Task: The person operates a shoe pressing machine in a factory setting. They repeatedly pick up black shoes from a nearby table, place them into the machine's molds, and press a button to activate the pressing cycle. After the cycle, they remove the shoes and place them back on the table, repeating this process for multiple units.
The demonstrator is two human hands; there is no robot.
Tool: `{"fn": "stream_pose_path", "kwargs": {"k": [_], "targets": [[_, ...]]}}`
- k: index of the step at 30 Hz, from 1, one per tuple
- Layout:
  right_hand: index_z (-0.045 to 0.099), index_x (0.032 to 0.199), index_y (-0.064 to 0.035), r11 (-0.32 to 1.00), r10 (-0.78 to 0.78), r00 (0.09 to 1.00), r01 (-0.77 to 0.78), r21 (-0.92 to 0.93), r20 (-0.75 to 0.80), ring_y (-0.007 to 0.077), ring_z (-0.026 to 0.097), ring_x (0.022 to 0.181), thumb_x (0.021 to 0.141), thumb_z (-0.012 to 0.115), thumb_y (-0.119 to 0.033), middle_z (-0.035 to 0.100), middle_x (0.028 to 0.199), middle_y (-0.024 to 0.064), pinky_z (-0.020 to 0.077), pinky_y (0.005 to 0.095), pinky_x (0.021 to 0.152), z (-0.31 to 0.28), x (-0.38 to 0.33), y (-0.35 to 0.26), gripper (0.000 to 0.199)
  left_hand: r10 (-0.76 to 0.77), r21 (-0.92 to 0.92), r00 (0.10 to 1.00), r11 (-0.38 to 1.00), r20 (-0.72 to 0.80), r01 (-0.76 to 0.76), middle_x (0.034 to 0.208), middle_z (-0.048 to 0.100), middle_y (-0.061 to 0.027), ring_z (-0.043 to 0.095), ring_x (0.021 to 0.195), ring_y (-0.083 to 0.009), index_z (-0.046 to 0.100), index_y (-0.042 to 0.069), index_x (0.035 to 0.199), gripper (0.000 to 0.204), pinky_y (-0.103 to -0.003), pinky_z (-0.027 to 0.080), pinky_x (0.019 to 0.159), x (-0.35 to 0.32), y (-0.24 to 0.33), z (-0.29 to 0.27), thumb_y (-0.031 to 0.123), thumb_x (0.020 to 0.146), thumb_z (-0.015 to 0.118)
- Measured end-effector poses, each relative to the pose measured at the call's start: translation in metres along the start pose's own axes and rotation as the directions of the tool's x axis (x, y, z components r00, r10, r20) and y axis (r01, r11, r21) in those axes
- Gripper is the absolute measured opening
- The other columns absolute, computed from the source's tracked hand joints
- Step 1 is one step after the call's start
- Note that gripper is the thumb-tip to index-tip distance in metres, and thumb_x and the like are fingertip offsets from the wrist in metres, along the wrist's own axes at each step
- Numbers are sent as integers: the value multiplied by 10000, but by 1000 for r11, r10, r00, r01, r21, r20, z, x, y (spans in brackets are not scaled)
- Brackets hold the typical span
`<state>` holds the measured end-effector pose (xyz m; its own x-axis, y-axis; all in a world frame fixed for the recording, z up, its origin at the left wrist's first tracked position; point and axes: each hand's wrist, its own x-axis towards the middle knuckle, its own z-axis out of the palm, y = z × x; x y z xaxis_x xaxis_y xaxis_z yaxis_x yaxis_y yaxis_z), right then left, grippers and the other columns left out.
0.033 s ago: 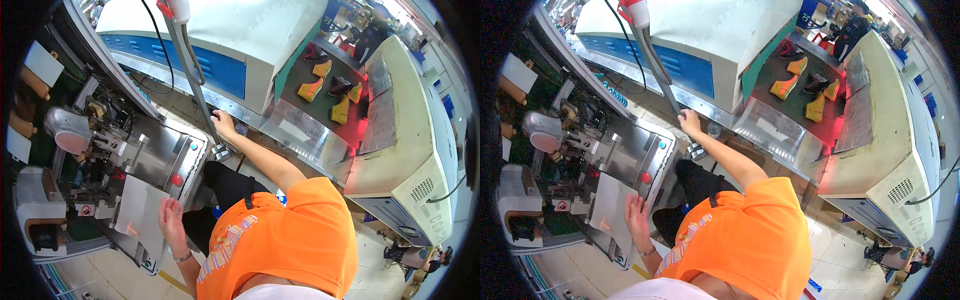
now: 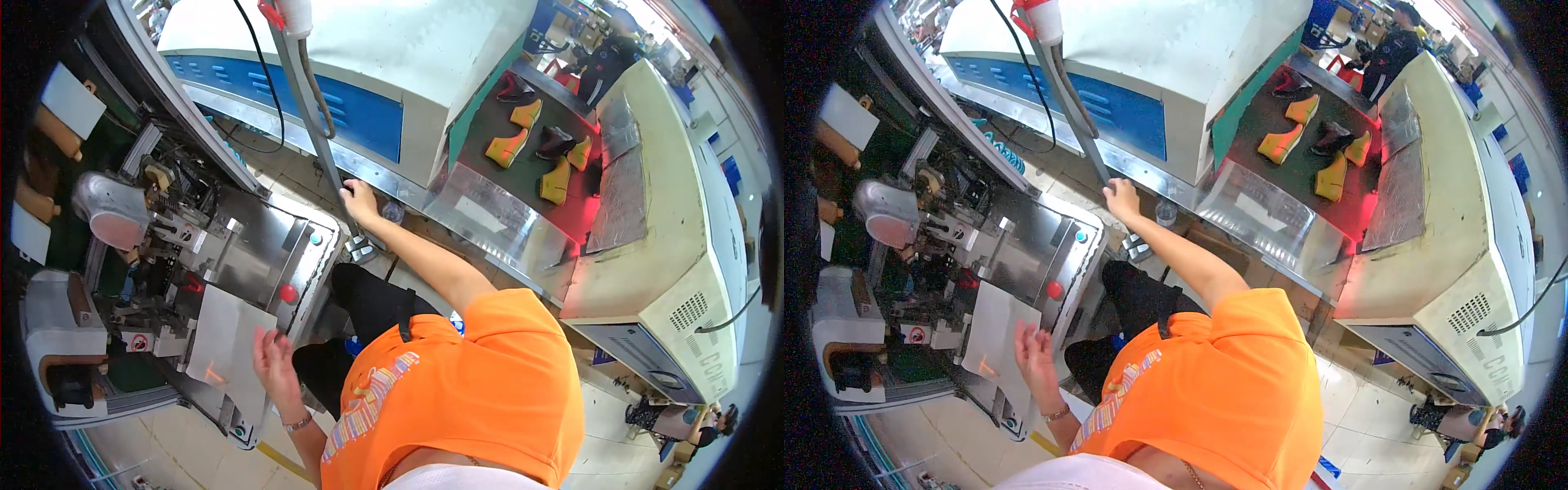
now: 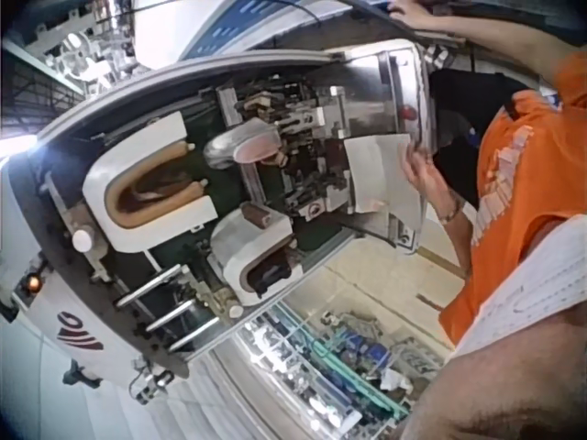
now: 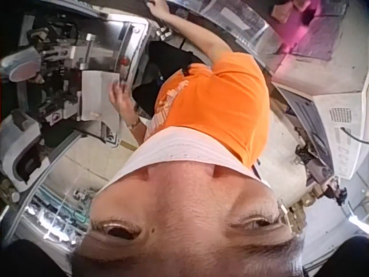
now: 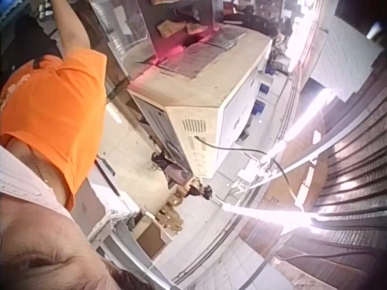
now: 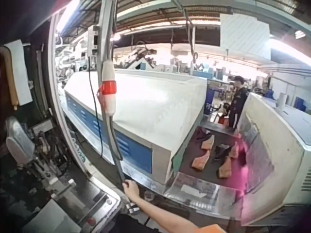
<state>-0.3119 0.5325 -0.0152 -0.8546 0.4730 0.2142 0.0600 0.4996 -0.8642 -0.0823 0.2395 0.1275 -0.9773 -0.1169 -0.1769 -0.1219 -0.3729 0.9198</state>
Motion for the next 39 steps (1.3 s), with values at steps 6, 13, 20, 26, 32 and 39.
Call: {"fn": "stream_pose_path", "kwargs": {"k": [6, 13, 20, 26, 32, 39], "targets": [[559, 832, -7, 995, 96, 957, -100, 1, 275, 373, 531, 855, 841, 418, -344, 567, 879, 231, 400, 429, 755, 64, -25, -1, 364, 438, 602, 718, 798, -540, -34, 691, 487, -21, 439, 612, -60, 546, 11, 974, 265, -186, 365, 523, -34, 23, -93, 231, 890, 425], [576, 772, -23, 990, 141, 982, -141, -16, 122, 353, 547, 782, 823, 450, -346, 581, 809, 189, 411, 421, 674, 49, -40, -24, 351, 887, 802, 224, 225, -404, 553, 842, 564, -138, 543, 792, -259, 566, 25, 969, 517, -332, 445, 662, -70, -5, -280, 463, 886, 304], [585, 735, -16, 988, 153, 985, -155, 21, 85, 344, 558, 714, 803, 489, -335, 584, 734, 187, 419, 415, 638, 48, -36, -25, 340, 668, 683, 280, 472, -690, 558, 1072, 527, -195, 515, 961, -329, 501, 22, 1114, 431, -402, 423, 804, -56, -68, -339, 369, 883, 390], [606, 697, -52, 997, -66, 996, 68, -32, 55, 324, 561, 683, 792, 499, -301, 585, 740, 170, 427, 398, 614, 65, -23, 8, 288, 868, 884, 354, 179, -348, 431, 1098, 509, -144, 489, 1004, -236, 486, 2, 1109, 406, -348, 382, 877, -66, -64, -341, 318, 863, 424], [623, 828, 1, 997, -30, 990, 39, -59, 135, 286, 585, 681, 809, 494, -331, 610, 763, 182, 433, 347, 646, 41, -26, -9, 357, 616, 772, 617, 635, -489, -21, 1073, 497, -119, 473, 952, -168, 423, -25, 1130, 393, -271, 388, 797, -2, 1, -218, 236, 843, 490], [569, 667, 20, 995, -44, 981, 60, -79, 191, 282, 509, 548, 837, 464, -349, 565, 616, 168, 389, 377, 574, 49, -27, -13, 420, 600, 902, 674, 287, -432, 323, 1082, 444, -271, 437, 1013, -390, 367, -45, 1155, 643, -432, 364, 841, -2, 24, -203, 431, 770, 564]]}}
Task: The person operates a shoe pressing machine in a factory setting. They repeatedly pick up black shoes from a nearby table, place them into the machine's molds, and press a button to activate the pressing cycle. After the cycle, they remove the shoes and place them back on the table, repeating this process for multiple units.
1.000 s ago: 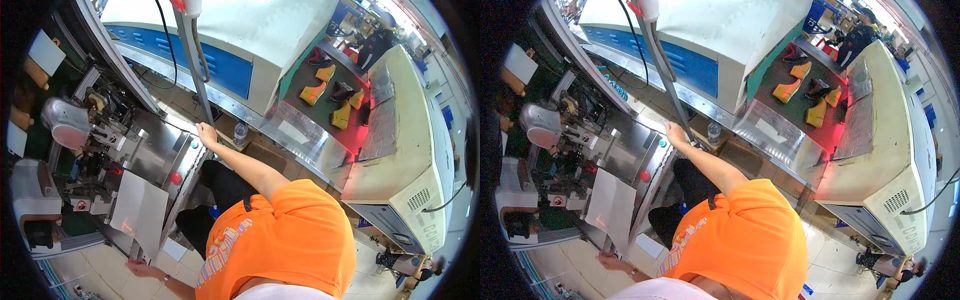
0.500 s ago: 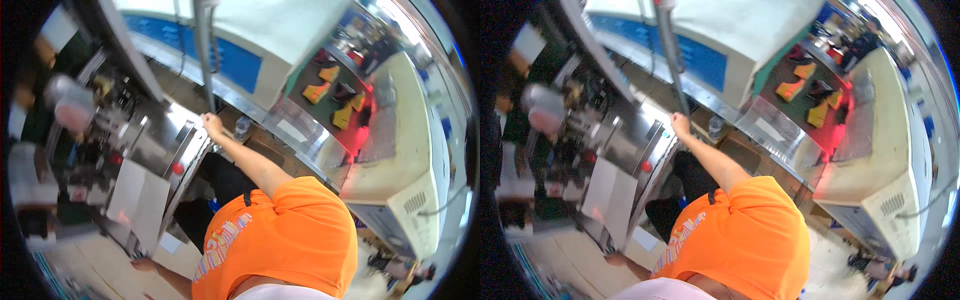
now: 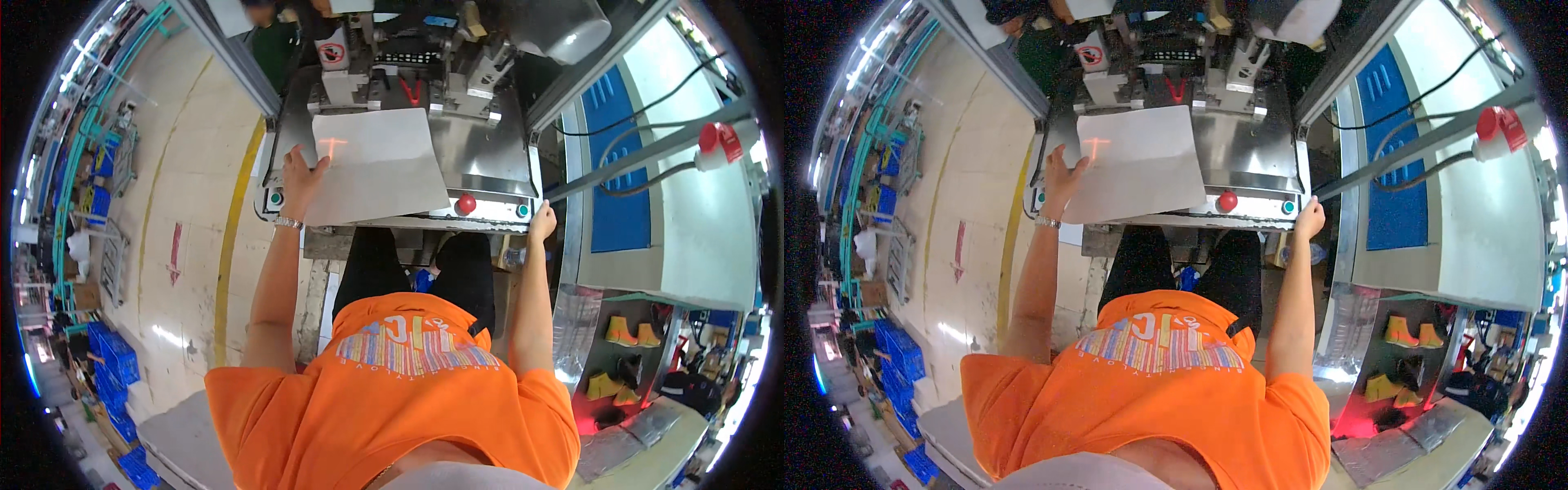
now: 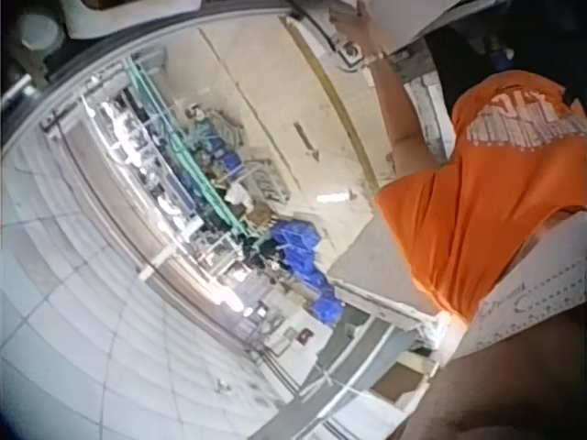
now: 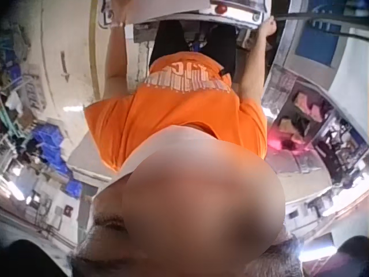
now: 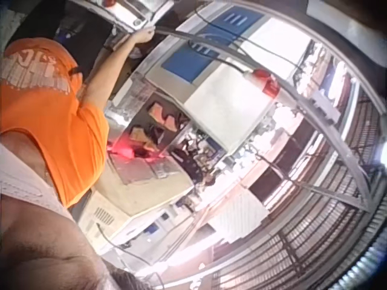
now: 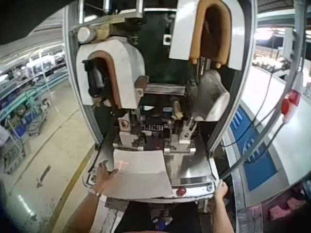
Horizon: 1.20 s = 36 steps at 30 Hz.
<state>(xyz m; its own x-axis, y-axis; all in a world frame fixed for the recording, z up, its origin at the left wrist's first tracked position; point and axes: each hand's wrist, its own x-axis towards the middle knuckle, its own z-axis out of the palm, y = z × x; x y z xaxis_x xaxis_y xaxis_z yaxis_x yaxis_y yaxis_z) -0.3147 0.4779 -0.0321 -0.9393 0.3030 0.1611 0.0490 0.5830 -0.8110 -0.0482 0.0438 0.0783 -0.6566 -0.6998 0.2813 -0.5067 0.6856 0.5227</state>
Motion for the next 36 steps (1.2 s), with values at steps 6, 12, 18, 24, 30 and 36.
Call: {"fn": "stream_pose_path", "kwargs": {"k": [6, 12, 18, 24, 30, 36], "targets": [[583, 694, 18, 1000, 16, 1000, -15, -8, 6, 279, 545, 596, 826, 470, -341, 585, 657, 173, 399, 369, 589, 1, 2, 6, 399, -216, 1, 961, 976, 172, 220, 1147, 416, -282, 419, 1065, -391, 335, -76, 1187, 817, -436, 383, 857, 9, -34, 17, 515, 687, 592], [617, 807, 21, 991, 79, 995, -85, 103, 59, 262, 565, 643, 834, 487, -341, 624, 750, 166, 422, 376, 635, 0, -2, -10, 386, -91, 378, 909, 923, 407, -77, 1143, 438, -190, 511, 1019, -312, 403, 56, 1205, 785, -380, 450, 824, 37, -20, 73, 469, 591, 665], [590, 738, 46, 998, 5, 1000, -7, 57, 24, 247, 523, 559, 844, 468, -324, 601, 673, 173, 402, 380, 573, -4, -3, -6, 405, 115, 94, 840, 977, 531, -193, 1091, 494, -226, 523, 1005, -310, 410, 37, 1183, 654, -373, 449, 827, 55, -19, 62, 289, 635, 664], [582, 720, 37, 1000, -29, 999, 29, 4, 22, 287, 523, 575, 837, 456, -375, 586, 652, 167, 381, 400, 571, 3, 0, 0, 446, -113, -339, 988, 930, 103, 142, 1025, 529, -276, 531, 963, -352, 360, -58, 1192, 551, -415, 427, 818, 48, -67, 72, 135, 702, 522], [556, 683, 41, 998, -20, 1000, 19, 62, 15, 282, 487, 555, 840, 454, -370, 567, 633, 168, 371, 399, 568, 1, 0, 2, 452, -185, -347, 937, 893, 296, 286, 1001, 545, -257, 573, 845, -337, 370, -88, 1166, 565, -368, 445, 774, 31, -25, -48, 290, 779, 534], [559, 685, 51, 997, -39, 999, 39, 73, -2, 257, 485, 550, 841, 460, -343, 577, 639, 167, 381, 392, 580, 2, 6, 10, 435, 76, -535, 974, 843, 212, 51, 980, 565, -183, 561, 847, -245, 458, -15, 1141, 565, -326, 436, 754, 19, -37, -116, 341, 739, 635]]}}
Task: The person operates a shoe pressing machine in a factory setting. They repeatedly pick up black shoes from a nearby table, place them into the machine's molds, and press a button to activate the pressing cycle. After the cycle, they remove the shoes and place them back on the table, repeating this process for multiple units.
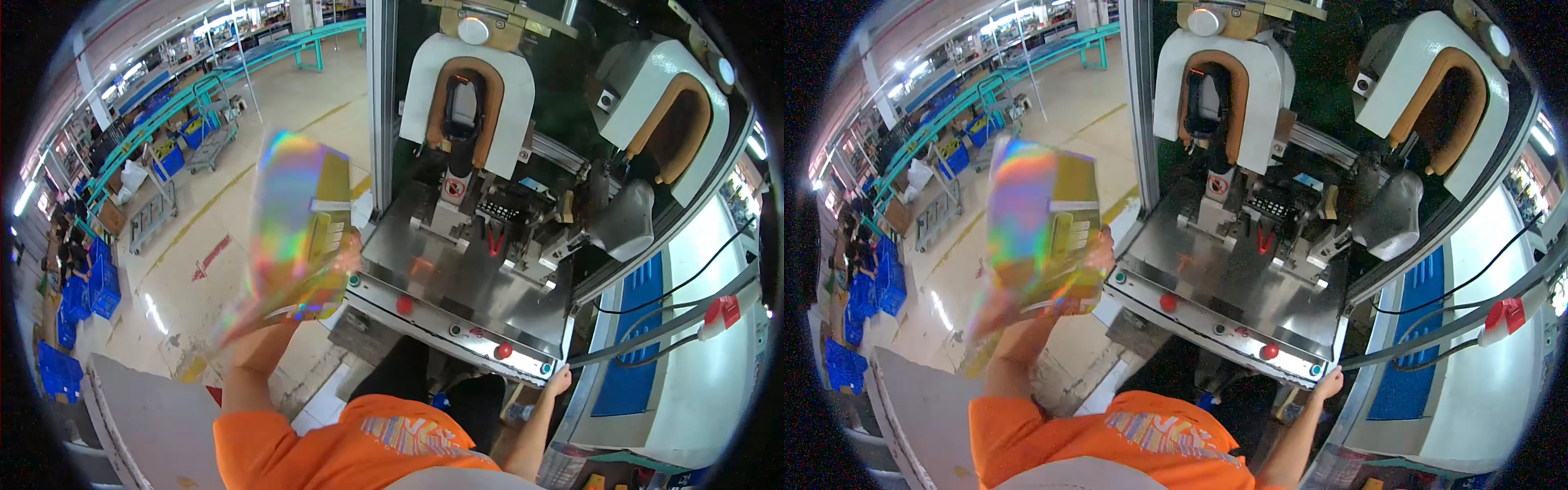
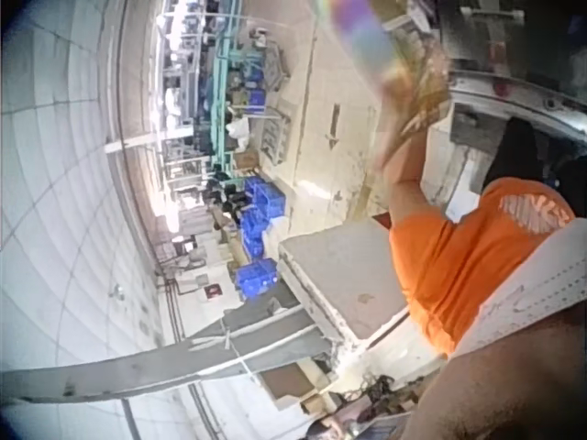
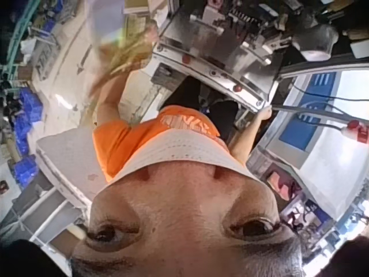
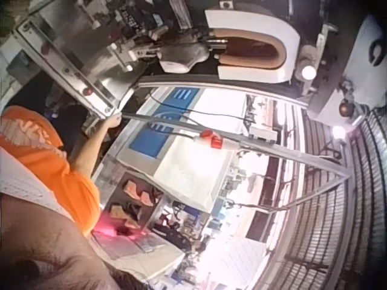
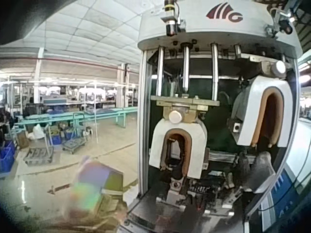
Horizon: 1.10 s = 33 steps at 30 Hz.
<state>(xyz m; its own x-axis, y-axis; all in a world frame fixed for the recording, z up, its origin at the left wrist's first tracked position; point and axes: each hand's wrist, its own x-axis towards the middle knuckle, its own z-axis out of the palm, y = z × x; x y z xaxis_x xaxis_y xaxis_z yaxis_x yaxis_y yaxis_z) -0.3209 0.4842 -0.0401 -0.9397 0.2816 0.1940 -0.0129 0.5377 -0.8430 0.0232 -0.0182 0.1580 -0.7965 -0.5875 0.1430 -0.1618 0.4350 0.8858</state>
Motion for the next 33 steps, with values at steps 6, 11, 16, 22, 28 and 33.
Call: {"fn": "stream_pose_path", "kwargs": {"k": [6, 11, 16, 22, 28, 33], "targets": [[571, 701, 41, 999, -12, 999, 14, -45, 39, 262, 517, 570, 849, 451, -344, 585, 651, 158, 384, 383, 576, 3, 1, 0, 430, -28, 429, 995, 903, 91, -13, 768, 636, -99, 595, 669, -259, 557, -27, 978, 384, -333, 462, 586, -43, 68, -85, 288, 764, 601], [570, 693, 34, 998, -6, 1000, 7, -68, 15, 295, 517, 583, 846, 443, -346, 582, 657, 173, 384, 389, 586, 5, 2, 5, 430, -136, 37, 969, 988, -208, 147, 652, 608, -126, 582, 662, -286, 578, -21, 940, 327, -360, 457, 608, -86, 67, -75, 219, 719, 597], [562, 679, 37, 995, -33, 999, 33, -89, 7, 295, 514, 590, 845, 440, -352, 570, 643, 173, 384, 388, 598, 5, 2, 1, 440, -256, 846, 960, 531, 115, 40, 787, 622, -69, 589, 684, -214, 538, 8, 1056, 391, -363, 449, 611, -131, -15, -154, 257, 760, 598], [547, 680, 53, 997, -71, 997, 72, -8, 25, 310, 498, 572, 849, 427, -342, 561, 640, 189, 374, 404, 585, 4, 3, 6, 446, -628, 379, 738, 637, -249, 671, 800, 617, -58, 589, 713, -153, 525, 7, 1077, 466, -291, 456, 581, -196, -1, -132, 293, 723, 622], [543, 673, 33, 987, -54, 998, 58, -147, 28, 339, 499, 608, 855, 416, -357, 561, 666, 187, 369, 419, 601, -4, 0, -1, 449, -674, 563, 732, 567, -103, 601, 708, 604, -129, 590, 703, -182, 605, -5, 868, 437, -319, 463, 629, -257, -65, -156, 366, 644, 662], [562, 697, 34, 992, -28, 999, 29, -122, 16, 342, 517, 605, 850, 432, -340, 571, 668, 191, 387, 410, 594, 5, 3, 4, 425, -871, 247, 485, 455, -76, 856, 893, 592, -97, 557, 786, -160, 560, 5, 989, 450, -294, 440, 708, -295, -128, -162, 360, 719, 619]]}}
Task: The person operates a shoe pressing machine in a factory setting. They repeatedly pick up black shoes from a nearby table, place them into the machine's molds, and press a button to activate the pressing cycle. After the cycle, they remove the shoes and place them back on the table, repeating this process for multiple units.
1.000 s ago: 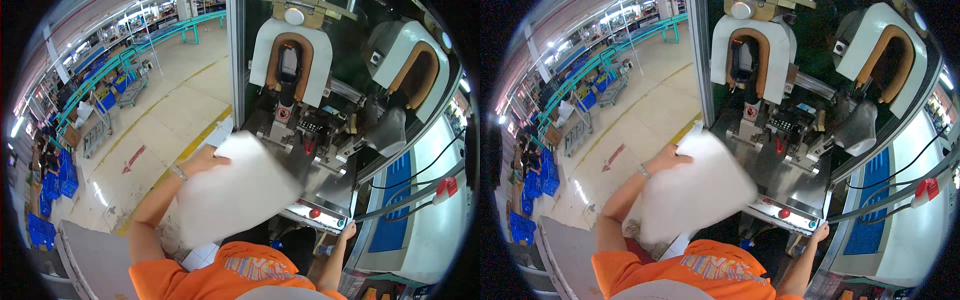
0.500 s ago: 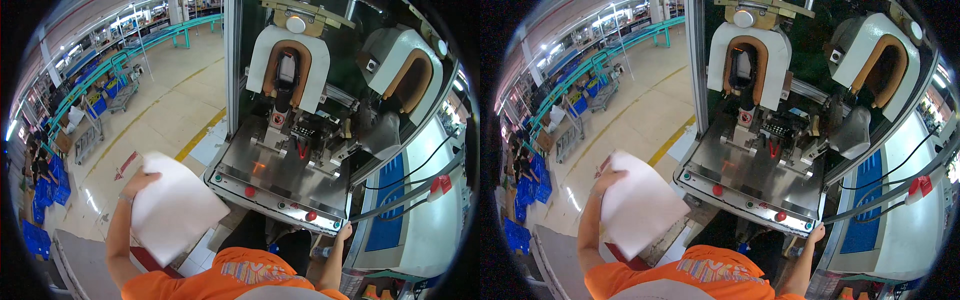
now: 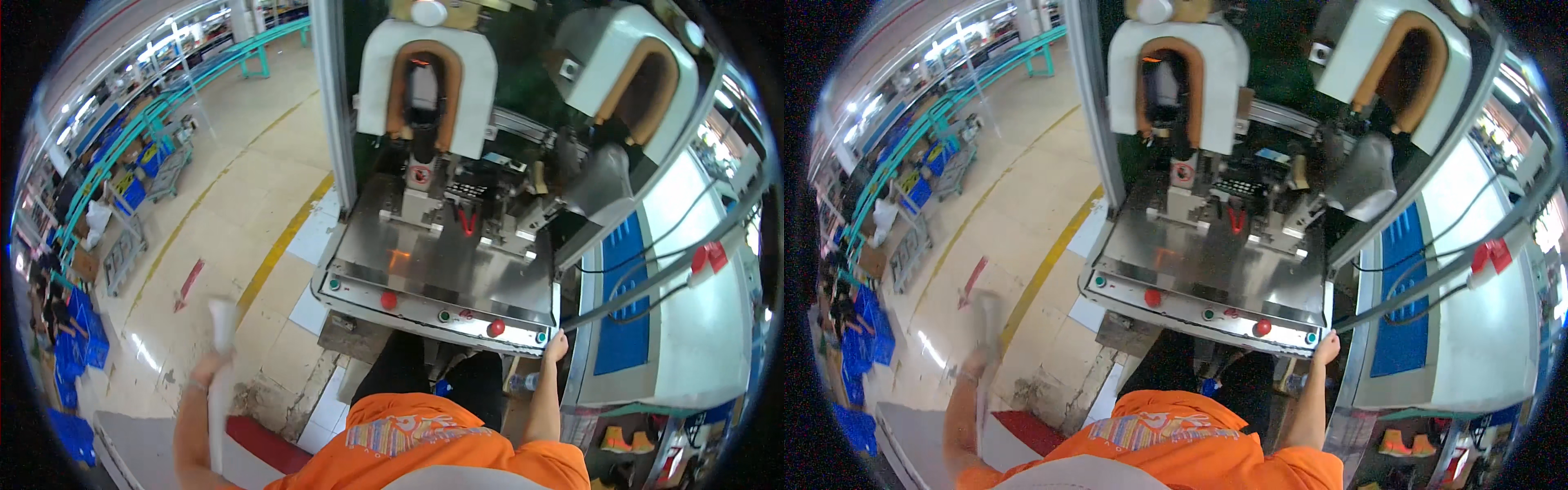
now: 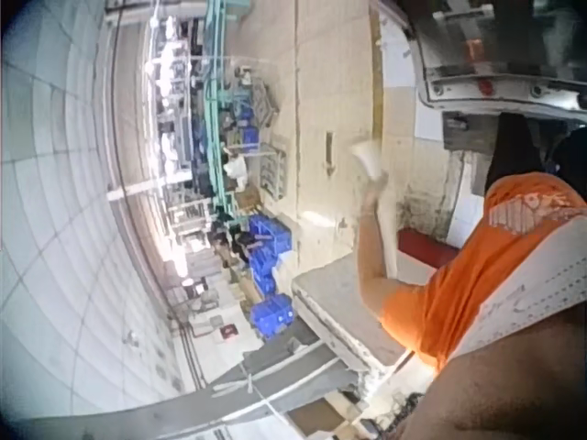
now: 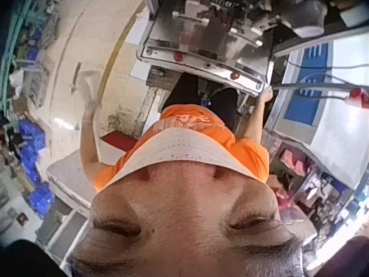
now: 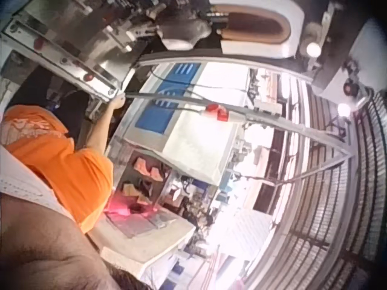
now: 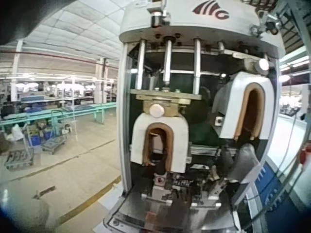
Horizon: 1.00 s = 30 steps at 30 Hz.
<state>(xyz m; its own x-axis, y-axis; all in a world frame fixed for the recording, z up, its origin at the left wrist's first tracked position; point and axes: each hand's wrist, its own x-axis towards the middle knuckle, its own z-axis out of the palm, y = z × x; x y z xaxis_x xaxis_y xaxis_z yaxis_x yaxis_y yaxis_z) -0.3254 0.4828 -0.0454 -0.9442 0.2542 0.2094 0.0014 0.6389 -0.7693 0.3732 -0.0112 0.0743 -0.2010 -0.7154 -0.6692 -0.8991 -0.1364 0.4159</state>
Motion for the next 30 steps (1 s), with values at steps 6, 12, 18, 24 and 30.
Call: {"fn": "stream_pose_path", "kwargs": {"k": [6, 12, 18, 24, 30], "targets": [[559, 686, 37, 1000, 8, 1000, -7, 25, -19, 317, 527, 594, 842, 441, -344, 567, 654, 193, 390, 396, 588, -5, -9, -16, 428, 175, 283, 979, 939, 100, -197, 949, 605, -133, 588, 852, -254, 607, 66, 972, 491, -342, 450, 797, -22, 25, -1, 365, 590, 687], [570, 709, 24, 998, 64, 998, -64, 9, -3, 341, 543, 649, 834, 446, -352, 576, 705, 203, 402, 404, 622, -8, -8, -15, 415, 283, 392, 952, 867, 119, -307, 848, 622, -162, 611, 782, -236, 615, -14, 889, 472, -331, 477, 744, -18, -1, 19, 323, 573, 713], [589, 733, -5, 991, 129, 991, -128, 28, -43, 349, 550, 682, 825, 454, -361, 578, 726, 197, 409, 405, 633, -4, -6, -4, 392, 72, 252, 986, 962, 150, -109, 913, 607, -168, 593, 796, -238, 561, -27, 986, 543, -317, 480, 704, -43, 85, -2, 362, 623, 668], [567, 690, 13, 988, 143, 989, -140, 63, -43, 337, 548, 652, 819, 450, -356, 569, 685, 192, 404, 393, 626, -7, -10, -16, 407, -109, 772, 981, 633, 158, -54, 1000, 574, -187, 580, 816, -259, 521, -39, 1062, 426, -367, 460, 718, -66, 107, 30, 323, 846, 457], [572, 704, 4, 990, 137, 990, -136, 28, -35, 332, 546, 651, 822, 450, -349, 567, 679, 188, 401, 394, 608, -8, -9, -15, 392, 285, 207, 949, 928, 137, -309, 829, 603, -172, 577, 741, -285, 527, -57, 989, 460, -359, 464, 662, -28, 58, 13, 280, 694, 635]]}}
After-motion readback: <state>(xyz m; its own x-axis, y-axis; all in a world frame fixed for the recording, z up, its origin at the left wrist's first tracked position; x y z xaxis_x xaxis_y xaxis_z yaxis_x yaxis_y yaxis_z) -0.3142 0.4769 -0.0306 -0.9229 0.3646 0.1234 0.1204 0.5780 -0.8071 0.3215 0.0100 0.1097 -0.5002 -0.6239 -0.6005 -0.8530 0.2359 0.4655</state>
